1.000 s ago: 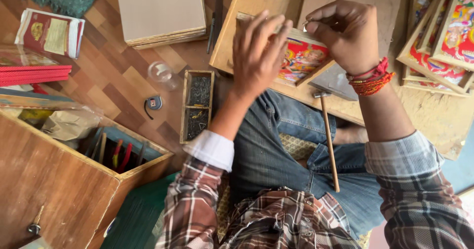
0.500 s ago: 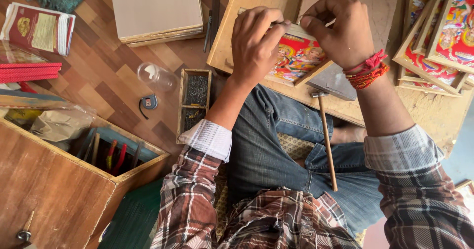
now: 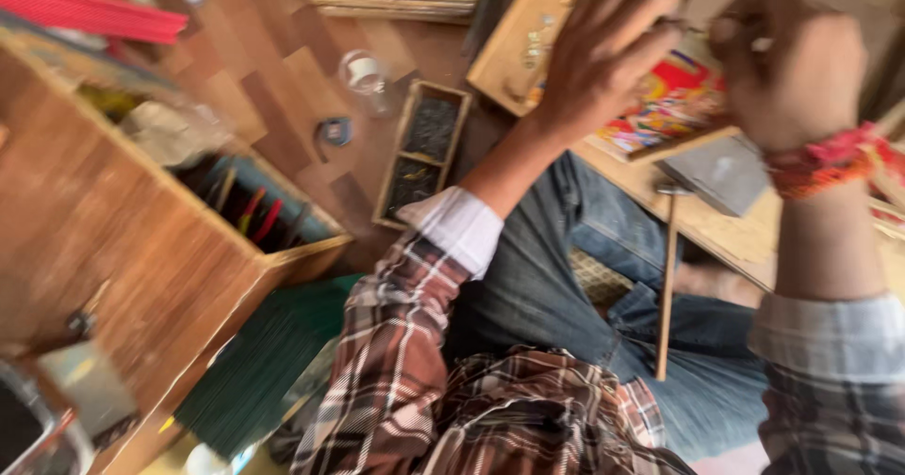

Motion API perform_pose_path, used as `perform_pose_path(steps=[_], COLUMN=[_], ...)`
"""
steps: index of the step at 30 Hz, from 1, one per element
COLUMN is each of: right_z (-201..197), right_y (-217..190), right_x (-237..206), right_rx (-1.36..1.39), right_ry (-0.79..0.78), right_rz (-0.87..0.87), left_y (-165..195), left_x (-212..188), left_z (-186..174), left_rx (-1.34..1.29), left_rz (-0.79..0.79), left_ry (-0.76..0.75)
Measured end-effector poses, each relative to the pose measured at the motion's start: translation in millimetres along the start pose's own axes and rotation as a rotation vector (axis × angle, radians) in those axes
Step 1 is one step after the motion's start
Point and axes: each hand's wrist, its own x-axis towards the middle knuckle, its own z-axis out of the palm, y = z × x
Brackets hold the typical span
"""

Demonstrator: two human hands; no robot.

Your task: The person assembles wooden frames by placing metal corner brackets and hammering nails into them. They handle multiple frames, positioning brackets at corners and using a hammer to secure them.

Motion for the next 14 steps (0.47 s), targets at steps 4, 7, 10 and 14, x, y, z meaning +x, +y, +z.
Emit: perform_pose_path(steps=[4,7,10,14], right_z=[-0.5,3.6,6.3,14.9], right_y=[9.5,10.9,11.3,6.3], right_x=[-1.7,-2.1,-4.2,-7.6], right_rx=[-0.097,-0.020,-0.005,-0.127], right_ry=[-0.045,-0.022,0.028,0.047], right_rz=[0.063,0.117,0.086,0.096], left_y=[4.3,7.9,7.9,5.0], left_x=[2.0,6.0,4.5,4.8], left_z=[3.3,5.0,1.5,3.7], left_rx=[0.009,0.007,0.004,0.023], left_rz=[-0.017,-0.023,-0.026,-0.041], left_ry=[0.001,0.036,-0.002,-0.017])
